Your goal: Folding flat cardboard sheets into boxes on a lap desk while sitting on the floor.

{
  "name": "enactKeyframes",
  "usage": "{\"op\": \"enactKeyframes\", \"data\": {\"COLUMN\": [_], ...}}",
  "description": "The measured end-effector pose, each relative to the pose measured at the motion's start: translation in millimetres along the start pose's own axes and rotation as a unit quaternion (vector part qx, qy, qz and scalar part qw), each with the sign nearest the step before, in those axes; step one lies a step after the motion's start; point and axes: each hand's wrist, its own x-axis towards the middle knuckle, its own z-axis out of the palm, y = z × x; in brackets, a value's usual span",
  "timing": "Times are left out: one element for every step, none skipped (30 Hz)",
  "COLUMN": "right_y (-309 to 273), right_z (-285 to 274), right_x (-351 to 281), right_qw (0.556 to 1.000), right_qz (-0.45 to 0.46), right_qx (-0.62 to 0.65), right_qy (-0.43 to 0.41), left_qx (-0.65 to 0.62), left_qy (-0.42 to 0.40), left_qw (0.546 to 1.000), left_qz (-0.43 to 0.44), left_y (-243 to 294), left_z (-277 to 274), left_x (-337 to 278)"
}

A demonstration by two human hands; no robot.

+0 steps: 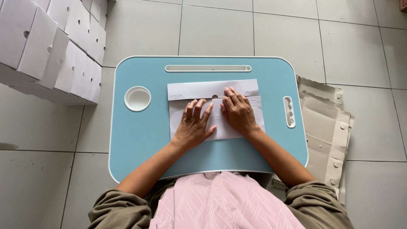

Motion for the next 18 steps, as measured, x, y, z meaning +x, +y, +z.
{"op": "enactKeyframes", "data": {"right_y": [-1, -2, -1, -3, -4, -6, -10, -15, -17, -20, -23, -26, -26, -26, -28, -21, -14, -8], "right_z": [1, 1, 2, 3, 4, 5, 7, 10, 12, 18, 25, 32, 32, 33, 34, 34, 34, 34], "right_x": [0, 0, 1, 1, 0, 0, -1, -1, 0, 0, -1, -2, -3, -3, -5, -7, -8, -10], "right_qw": [1.0, 1.0, 1.0, 1.0, 1.0, 1.0, 1.0, 0.999, 0.999, 0.999, 0.999, 0.999, 0.999, 0.997, 0.993, 0.993, 0.992, 0.991], "right_qz": [0.002, 0.003, 0.005, 0.007, 0.012, 0.016, 0.015, 0.019, 0.024, 0.024, 0.032, 0.041, 0.042, 0.06, 0.077, 0.077, 0.079, 0.081], "right_qx": [0.0, -0.002, -0.006, -0.008, -0.012, -0.016, -0.015, -0.025, -0.035, -0.036, -0.006, 0.023, 0.022, 0.049, 0.077, 0.077, 0.054, 0.03], "right_qy": [0.0, 0.0, 0.002, 0.002, 0.006, 0.01, 0.009, 0.02, 0.031, 0.032, 0.014, -0.004, -0.003, -0.027, -0.052, -0.053, -0.079, -0.105], "left_qx": [0.0, 0.002, 0.004, 0.003, -0.003, -0.008, -0.008, -0.008, -0.008, -0.008, -0.007, -0.007, -0.006, -0.014, -0.023, -0.023, -0.025, -0.027], "left_qy": [-0.001, -0.001, 0.0, 0.0, -0.009, -0.018, -0.019, -0.042, -0.065, -0.064, -0.075, -0.087, -0.085, -0.114, -0.144, -0.144, -0.139, -0.134], "left_qw": [1.0, 1.0, 1.0, 1.0, 1.0, 1.0, 1.0, 0.999, 0.997, 0.998, 0.997, 0.996, 0.996, 0.993, 0.988, 0.988, 0.988, 0.988], "left_qz": [0.001, -0.005, -0.01, -0.007, -0.012, -0.016, -0.017, -0.024, -0.029, -0.029, -0.022, -0.016, -0.014, -0.03, -0.047, -0.047, -0.059, -0.07], "left_y": [-1, -1, -2, -3, -3, -3, -2, -1, -1, -1, -1, 0, -1, -1, -1, -8, -15, -23], "left_z": [-2, -4, -6, -6, -7, -8, -6, -5, -4, -1, 3, 7, 4, 1, -2, -1, -1, -1], "left_x": [2, 4, 7, 10, 12, 14, 16, 19, 23, 26, 28, 31, 34, 37, 39, 39, 39, 38]}}
